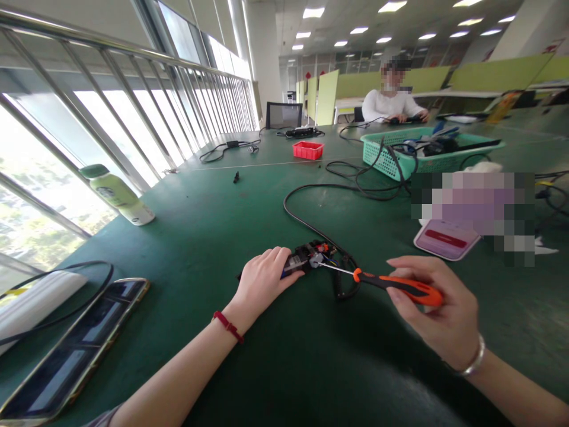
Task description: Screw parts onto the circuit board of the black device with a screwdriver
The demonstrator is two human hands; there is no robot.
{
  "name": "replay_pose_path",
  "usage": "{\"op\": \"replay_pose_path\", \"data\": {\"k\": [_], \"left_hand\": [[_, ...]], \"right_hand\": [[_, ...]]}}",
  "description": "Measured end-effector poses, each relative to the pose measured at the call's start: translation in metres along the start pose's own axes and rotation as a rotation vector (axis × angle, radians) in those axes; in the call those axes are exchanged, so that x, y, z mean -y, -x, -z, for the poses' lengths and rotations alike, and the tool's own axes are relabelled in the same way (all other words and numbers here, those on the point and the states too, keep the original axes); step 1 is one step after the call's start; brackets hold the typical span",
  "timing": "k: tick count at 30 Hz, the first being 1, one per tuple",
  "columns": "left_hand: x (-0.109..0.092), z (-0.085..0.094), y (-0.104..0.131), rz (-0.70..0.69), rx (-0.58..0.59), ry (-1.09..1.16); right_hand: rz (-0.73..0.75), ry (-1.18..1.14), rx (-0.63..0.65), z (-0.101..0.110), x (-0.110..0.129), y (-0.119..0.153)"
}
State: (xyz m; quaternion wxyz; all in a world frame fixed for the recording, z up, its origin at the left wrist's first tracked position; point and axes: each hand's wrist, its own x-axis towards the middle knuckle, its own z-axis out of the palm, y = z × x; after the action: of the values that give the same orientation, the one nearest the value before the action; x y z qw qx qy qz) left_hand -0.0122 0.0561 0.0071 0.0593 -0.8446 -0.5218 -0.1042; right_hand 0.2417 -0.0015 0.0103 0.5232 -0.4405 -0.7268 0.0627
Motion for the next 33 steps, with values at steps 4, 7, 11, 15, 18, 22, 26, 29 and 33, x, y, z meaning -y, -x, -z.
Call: {"op": "replay_pose_path", "data": {"k": [4, 7, 11, 15, 18, 22, 26, 29, 33], "left_hand": [[0.0002, -0.0004, 0.0004, -0.002, -0.005, -0.003], [0.0009, -0.0011, 0.0005, -0.007, -0.014, -0.001], [0.0018, -0.0022, 0.0004, -0.01, -0.016, -0.004], [0.002, -0.0026, 0.0004, -0.011, -0.018, -0.003], [0.0018, -0.0022, 0.0005, -0.008, -0.018, -0.003], [0.0012, -0.0012, 0.0005, -0.012, -0.017, -0.006], [0.0006, -0.001, 0.0003, -0.012, -0.019, -0.007], [0.0007, -0.0017, 0.0003, -0.008, -0.016, -0.005], [0.001, -0.0022, 0.0004, -0.008, -0.018, -0.008]], "right_hand": [[0.028, -0.017, -0.077, 0.0001, -0.0012, 0.0003], [-0.006, 0.008, 0.056, 0.0011, -0.0011, 0.0008], [0.008, 0.011, -0.015, -0.0006, -0.0016, 0.0002], [0.056, -0.011, -0.109, -0.0013, -0.0029, -0.0002], [-0.004, 0.014, 0.011, 0.0001, -0.0027, 0.0003], [0.003, 0.016, -0.019, -0.0006, -0.0033, 0.0006], [0.036, -0.007, -0.102, -0.0012, -0.0045, 0.0008], [0.0, 0.016, 0.013, 0.0002, -0.0033, 0.0006], [0.036, -0.015, -0.076, -0.001, -0.0016, -0.0014]]}}
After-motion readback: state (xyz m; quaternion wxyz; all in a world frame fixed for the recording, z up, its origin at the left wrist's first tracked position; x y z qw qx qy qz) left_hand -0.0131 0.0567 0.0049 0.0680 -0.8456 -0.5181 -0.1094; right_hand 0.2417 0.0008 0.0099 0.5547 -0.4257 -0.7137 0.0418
